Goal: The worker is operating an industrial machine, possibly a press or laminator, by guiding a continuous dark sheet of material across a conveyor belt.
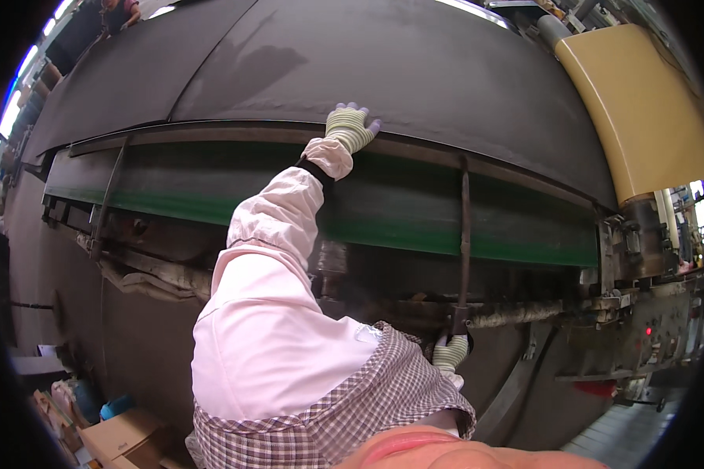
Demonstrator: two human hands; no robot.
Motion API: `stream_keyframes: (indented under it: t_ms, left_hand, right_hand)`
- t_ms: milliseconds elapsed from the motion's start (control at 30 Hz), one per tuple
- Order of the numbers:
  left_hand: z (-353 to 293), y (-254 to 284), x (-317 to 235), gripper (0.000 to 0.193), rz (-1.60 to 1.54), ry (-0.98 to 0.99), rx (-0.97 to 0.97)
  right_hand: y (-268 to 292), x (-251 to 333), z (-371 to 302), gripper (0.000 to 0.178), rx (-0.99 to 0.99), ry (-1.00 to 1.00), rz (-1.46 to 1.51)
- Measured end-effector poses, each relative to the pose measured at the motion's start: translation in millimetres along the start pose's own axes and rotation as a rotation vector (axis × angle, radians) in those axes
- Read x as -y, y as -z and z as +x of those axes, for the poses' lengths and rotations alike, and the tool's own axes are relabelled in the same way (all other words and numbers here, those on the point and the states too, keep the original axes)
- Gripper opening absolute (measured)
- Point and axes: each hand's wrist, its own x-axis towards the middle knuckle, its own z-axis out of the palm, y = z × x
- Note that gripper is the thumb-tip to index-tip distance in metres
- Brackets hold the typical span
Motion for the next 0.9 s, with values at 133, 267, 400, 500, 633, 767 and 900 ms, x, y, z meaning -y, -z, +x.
stream_keyframes:
  t_ms: [133, 267, 400, 500, 633, 767, 900]
  left_hand:
    - [-1, 23, 11, 0.058, -0.065, 0.039, 0.124]
    - [13, 29, 121, 0.071, 0.107, 0.364, 0.01]
    - [-1, 62, 211, 0.078, 0.314, 0.599, 0.149]
    - [4, 55, 215, 0.079, 0.307, 0.479, 0.317]
    - [3, 35, 175, 0.074, 0.251, 0.366, 0.282]
    - [6, 29, 138, 0.069, 0.205, 0.256, 0.279]
    - [11, 17, 96, 0.06, 0.206, 0.136, 0.243]
  right_hand:
    - [1, -4, -3, 0.035, 0.03, -0.033, -0.008]
    - [-2, -8, -2, 0.036, 0.011, -0.017, 0.046]
    - [-2, -1, 2, 0.037, -0.017, -0.014, 0.117]
    - [-9, -15, -3, 0.035, -0.042, -0.007, 0.033]
    - [-12, -17, -6, 0.032, -0.05, -0.029, -0.005]
    - [-12, -17, -4, 0.032, -0.05, 0.082, -0.064]
    - [-18, -25, -6, 0.027, -0.092, 0.136, -0.027]
